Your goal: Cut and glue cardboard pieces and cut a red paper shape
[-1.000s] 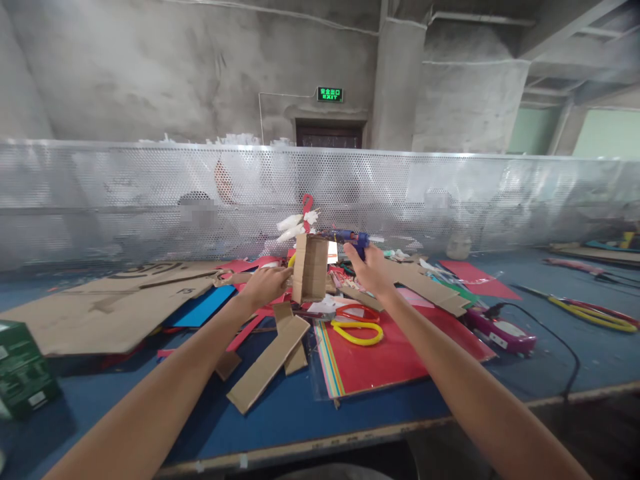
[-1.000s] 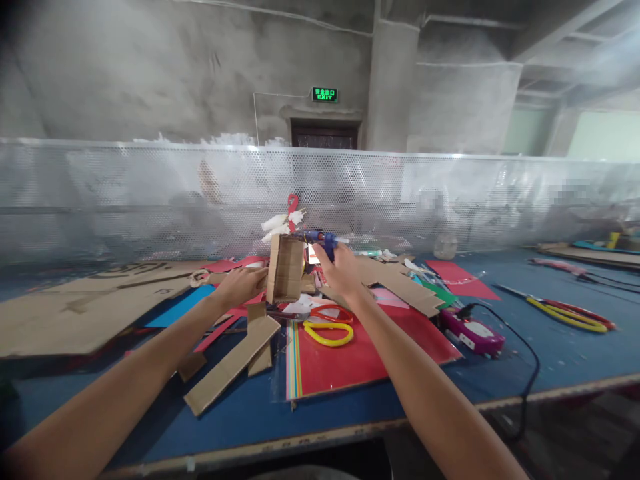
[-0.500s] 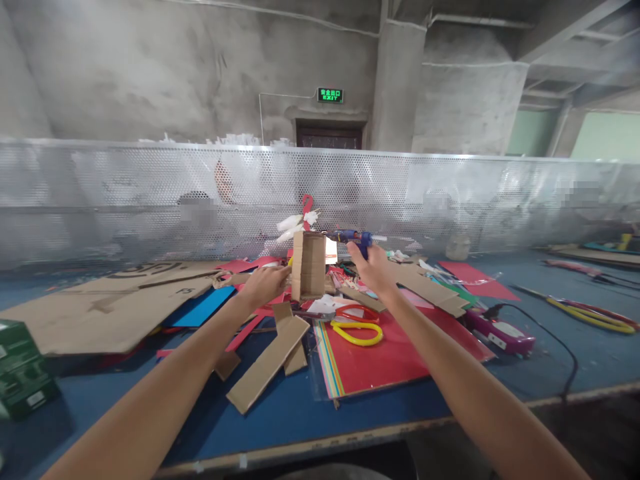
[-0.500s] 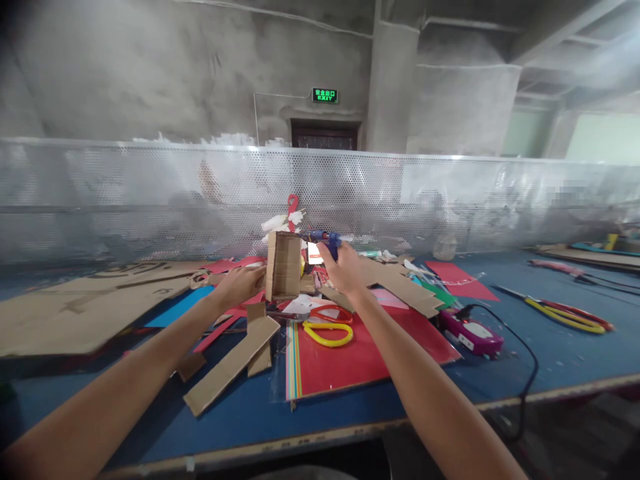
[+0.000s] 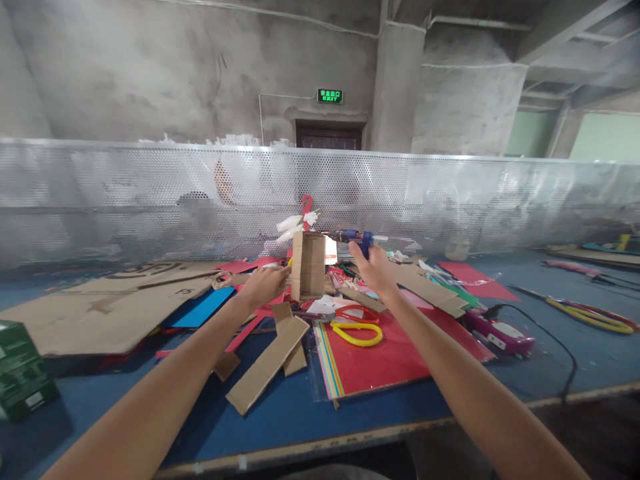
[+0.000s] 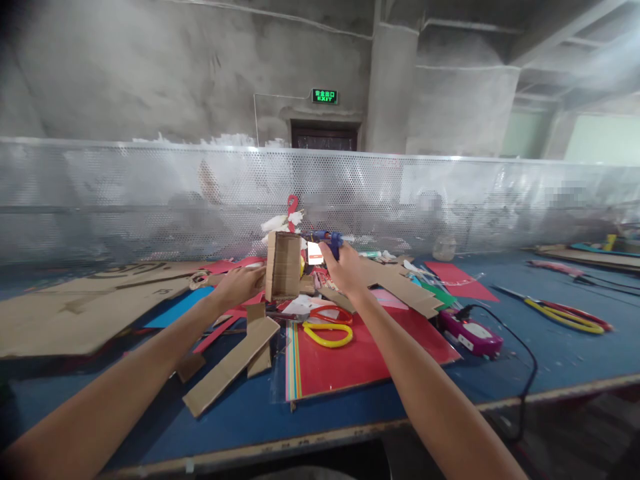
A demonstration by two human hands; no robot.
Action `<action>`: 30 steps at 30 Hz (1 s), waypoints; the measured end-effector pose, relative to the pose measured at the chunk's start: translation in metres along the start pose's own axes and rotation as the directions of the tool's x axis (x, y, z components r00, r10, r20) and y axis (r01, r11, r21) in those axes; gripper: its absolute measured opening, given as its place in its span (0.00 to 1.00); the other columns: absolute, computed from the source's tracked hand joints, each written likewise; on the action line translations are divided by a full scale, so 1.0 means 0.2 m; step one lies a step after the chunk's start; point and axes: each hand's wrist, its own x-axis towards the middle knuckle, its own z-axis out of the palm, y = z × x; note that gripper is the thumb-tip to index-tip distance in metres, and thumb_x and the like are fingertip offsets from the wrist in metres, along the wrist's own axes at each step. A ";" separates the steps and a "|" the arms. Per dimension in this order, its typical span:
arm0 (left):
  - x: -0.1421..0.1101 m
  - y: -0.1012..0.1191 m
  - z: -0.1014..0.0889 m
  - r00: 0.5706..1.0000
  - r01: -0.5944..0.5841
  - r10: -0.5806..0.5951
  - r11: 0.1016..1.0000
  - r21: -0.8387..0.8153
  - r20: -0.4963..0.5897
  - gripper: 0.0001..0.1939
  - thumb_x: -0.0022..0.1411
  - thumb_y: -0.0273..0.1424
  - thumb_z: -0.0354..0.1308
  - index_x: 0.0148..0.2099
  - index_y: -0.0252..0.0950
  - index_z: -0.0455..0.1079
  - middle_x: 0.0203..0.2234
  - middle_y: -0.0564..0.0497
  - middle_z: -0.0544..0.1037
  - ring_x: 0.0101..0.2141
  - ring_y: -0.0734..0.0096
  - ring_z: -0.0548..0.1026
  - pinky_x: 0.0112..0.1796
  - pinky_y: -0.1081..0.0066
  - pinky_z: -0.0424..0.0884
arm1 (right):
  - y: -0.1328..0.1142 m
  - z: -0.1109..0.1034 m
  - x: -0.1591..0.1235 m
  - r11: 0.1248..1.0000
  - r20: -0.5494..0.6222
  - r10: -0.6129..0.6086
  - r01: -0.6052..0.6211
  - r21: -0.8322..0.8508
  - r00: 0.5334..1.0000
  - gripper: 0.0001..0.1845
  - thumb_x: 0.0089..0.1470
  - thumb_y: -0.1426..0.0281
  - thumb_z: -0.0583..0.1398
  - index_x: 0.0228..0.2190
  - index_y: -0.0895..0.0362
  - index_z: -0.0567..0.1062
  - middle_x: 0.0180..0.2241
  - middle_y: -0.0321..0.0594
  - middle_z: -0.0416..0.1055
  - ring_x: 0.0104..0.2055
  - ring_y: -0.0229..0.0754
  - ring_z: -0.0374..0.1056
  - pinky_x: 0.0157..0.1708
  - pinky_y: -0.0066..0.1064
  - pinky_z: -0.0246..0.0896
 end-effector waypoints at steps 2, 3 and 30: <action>0.00 -0.01 0.01 1.000 0.004 -0.004 1.000 -0.009 0.000 0.22 0.69 0.30 0.50 0.62 0.38 0.70 0.50 0.38 0.81 0.46 0.50 0.80 0.43 0.60 0.73 | 0.01 0.00 0.00 1.000 0.006 0.017 -0.017 -0.011 1.000 0.27 0.65 0.47 0.53 0.28 0.56 0.73 0.25 0.40 0.70 0.30 0.46 0.67 0.33 0.33 0.55; 0.00 -0.01 0.01 1.000 0.002 -0.002 1.000 -0.014 -0.003 0.21 0.68 0.30 0.50 0.62 0.38 0.70 0.50 0.38 0.81 0.47 0.50 0.80 0.43 0.60 0.73 | 0.01 0.00 0.00 1.000 0.007 0.025 -0.025 -0.015 1.000 0.28 0.65 0.47 0.53 0.28 0.56 0.73 0.25 0.41 0.70 0.30 0.46 0.67 0.33 0.33 0.55; 0.00 -0.01 0.01 0.999 0.033 -0.034 0.999 -0.043 -0.019 0.18 0.69 0.32 0.49 0.57 0.38 0.72 0.46 0.38 0.81 0.45 0.50 0.80 0.42 0.61 0.72 | 0.02 0.01 0.00 0.992 0.127 0.088 -0.098 0.073 0.988 0.31 0.63 0.43 0.53 0.27 0.57 0.75 0.21 0.38 0.68 0.26 0.43 0.66 0.27 0.31 0.55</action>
